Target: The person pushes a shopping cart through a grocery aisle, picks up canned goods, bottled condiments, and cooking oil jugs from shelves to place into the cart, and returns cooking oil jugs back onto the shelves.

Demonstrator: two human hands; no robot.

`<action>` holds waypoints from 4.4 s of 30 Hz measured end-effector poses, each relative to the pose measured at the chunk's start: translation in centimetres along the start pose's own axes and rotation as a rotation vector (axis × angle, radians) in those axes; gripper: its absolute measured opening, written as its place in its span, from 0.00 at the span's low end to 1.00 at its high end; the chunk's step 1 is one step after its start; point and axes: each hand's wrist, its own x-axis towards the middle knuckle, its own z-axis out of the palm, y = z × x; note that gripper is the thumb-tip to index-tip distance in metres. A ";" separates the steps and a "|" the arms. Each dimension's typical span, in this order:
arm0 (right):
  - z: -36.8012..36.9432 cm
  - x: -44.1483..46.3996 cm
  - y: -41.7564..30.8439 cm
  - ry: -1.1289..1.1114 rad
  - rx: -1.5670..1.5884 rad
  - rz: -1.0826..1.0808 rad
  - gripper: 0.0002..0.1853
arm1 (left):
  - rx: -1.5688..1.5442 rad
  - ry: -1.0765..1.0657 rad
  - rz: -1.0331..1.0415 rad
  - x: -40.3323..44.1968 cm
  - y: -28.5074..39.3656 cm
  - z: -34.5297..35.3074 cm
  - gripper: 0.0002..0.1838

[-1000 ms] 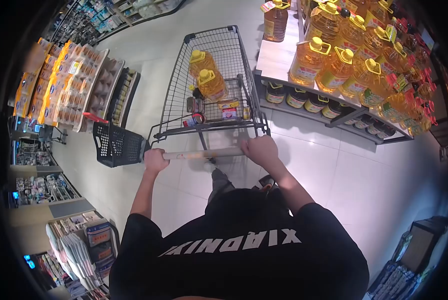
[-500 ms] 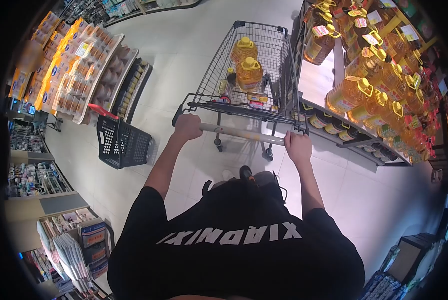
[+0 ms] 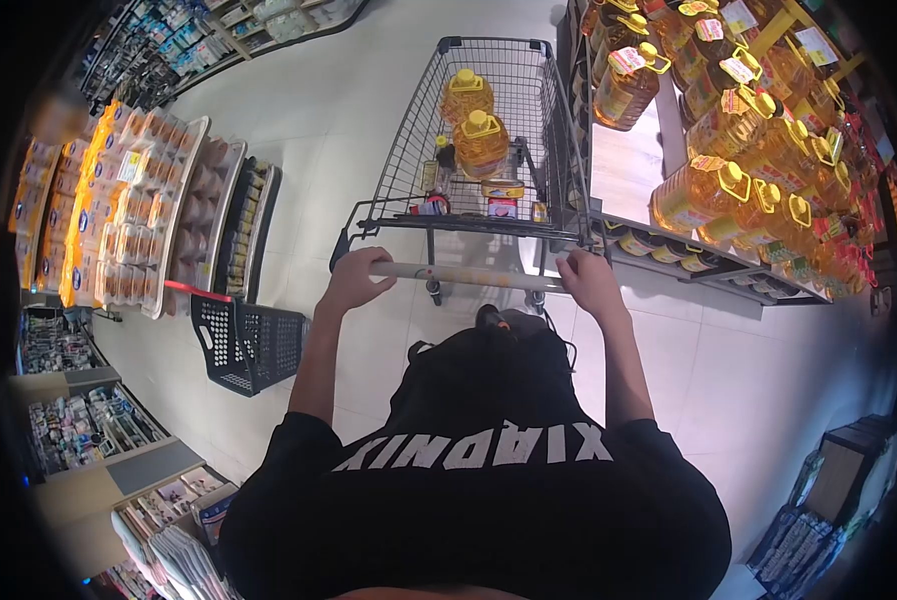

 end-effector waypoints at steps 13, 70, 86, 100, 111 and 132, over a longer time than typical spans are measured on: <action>8.5 30.0 -2.0 0.100 0.025 -0.093 0.23 | -0.386 0.122 0.202 29.2 0.9 3.3 0.24; -2.2 17.8 20.0 0.618 2.512 0.405 0.33 | -0.304 0.186 0.146 33.7 42.8 4.6 0.28; -0.6 18.2 22.2 0.351 2.343 0.812 0.33 | -0.240 -0.007 0.092 35.6 41.7 11.8 0.25; -8.2 26.5 20.1 0.411 2.230 0.509 0.37 | -0.308 0.218 0.247 39.2 39.0 15.5 0.51; -7.7 33.1 22.7 0.369 2.064 0.462 0.38 | -0.432 0.000 0.279 44.7 35.8 14.7 0.55; 5.7 33.6 -0.7 -0.086 0.768 0.227 0.16 | 0.262 -0.032 0.038 51.4 -6.3 5.5 0.33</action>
